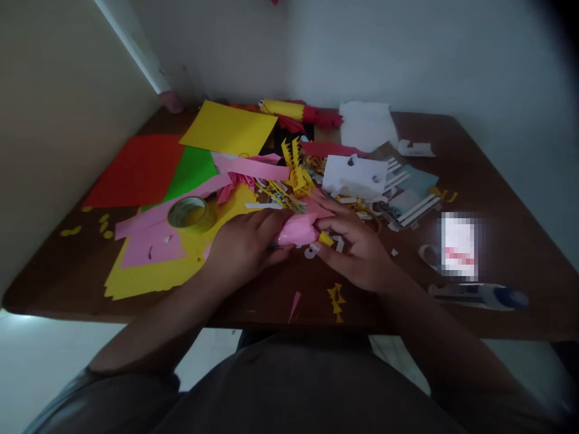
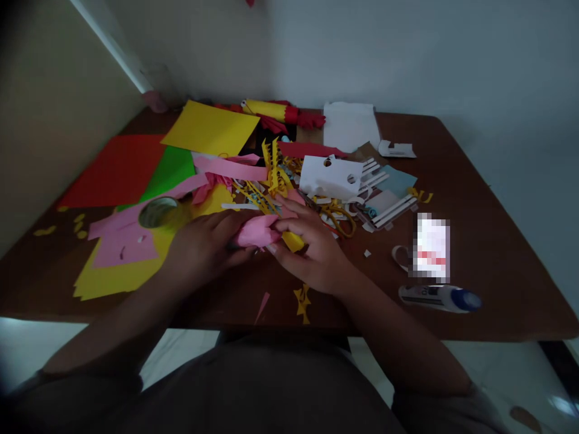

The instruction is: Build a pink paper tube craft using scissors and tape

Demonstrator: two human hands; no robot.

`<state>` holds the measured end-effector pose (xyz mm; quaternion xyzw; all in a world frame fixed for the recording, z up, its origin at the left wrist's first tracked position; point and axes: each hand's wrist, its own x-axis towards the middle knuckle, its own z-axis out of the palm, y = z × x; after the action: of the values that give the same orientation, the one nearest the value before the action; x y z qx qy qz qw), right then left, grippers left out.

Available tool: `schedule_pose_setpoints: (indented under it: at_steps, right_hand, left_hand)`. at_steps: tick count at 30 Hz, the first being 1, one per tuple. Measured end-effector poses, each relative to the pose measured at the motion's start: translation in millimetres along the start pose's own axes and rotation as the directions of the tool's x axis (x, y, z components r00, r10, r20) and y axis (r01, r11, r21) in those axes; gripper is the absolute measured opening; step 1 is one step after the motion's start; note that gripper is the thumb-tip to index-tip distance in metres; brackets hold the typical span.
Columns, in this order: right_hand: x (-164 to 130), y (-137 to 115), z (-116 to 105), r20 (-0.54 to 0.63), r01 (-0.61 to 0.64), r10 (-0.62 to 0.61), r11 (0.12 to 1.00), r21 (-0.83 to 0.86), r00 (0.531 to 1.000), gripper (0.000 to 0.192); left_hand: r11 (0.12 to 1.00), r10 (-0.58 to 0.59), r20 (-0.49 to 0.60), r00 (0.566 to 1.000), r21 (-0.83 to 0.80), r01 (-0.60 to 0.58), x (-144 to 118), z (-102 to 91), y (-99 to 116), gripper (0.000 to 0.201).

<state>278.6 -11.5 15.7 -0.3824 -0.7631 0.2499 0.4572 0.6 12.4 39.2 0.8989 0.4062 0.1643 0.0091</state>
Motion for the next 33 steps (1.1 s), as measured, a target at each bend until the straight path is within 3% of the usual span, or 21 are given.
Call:
schedule_pose_setpoints:
  at_steps: [5, 11, 17, 22, 25, 29, 33]
  right_hand:
    - [0.0, 1.2, -7.2, 0.028, -0.109, 0.105, 0.976, 0.187, 0.994, 0.013]
    - [2.1, -6.3, -14.6, 0.069, -0.134, 0.118, 0.939, 0.318, 0.991, 0.010]
    - [4.1, -11.9, -15.6, 0.079, -0.138, 0.120, 0.942, 0.307, 0.990, 0.004]
    - [-0.6, -9.0, -10.1, -0.058, -0.105, 0.116, 0.980, 0.167, 0.992, 0.012]
    - [-2.4, -7.1, -8.1, -0.045, -0.095, 0.103, 0.983, 0.160, 0.994, 0.024]
    - [-0.6, -7.4, -10.9, 0.066, -0.163, 0.151, 0.951, 0.262, 0.986, 0.014]
    - [2.2, -10.3, -14.0, 0.120, -0.258, 0.229, 0.894, 0.366, 0.966, 0.005]
  left_hand:
    - [1.000, 0.028, -0.037, 0.999, -0.011, -0.029, 0.5, 0.2, -2.9, 0.052]
    - [0.995, 0.082, -0.082, 0.993, -0.052, -0.086, -0.7, 2.0, -7.1, 0.055]
    - [0.984, 0.127, -0.154, 0.980, -0.105, -0.144, -2.3, 9.0, -7.3, 0.052]
    - [0.996, 0.082, -0.194, 0.978, -0.011, -0.086, -2.5, 7.7, -6.6, 0.045]
    - [0.998, 0.059, -0.215, 0.975, 0.029, -0.054, -2.7, 7.7, -8.3, 0.047]
    - [0.998, 0.052, -0.161, 0.986, -0.016, -0.055, -2.4, 9.6, -8.2, 0.056]
    - [0.986, 0.128, -0.125, 0.984, -0.087, -0.139, 0.0, 8.8, -6.5, 0.083]
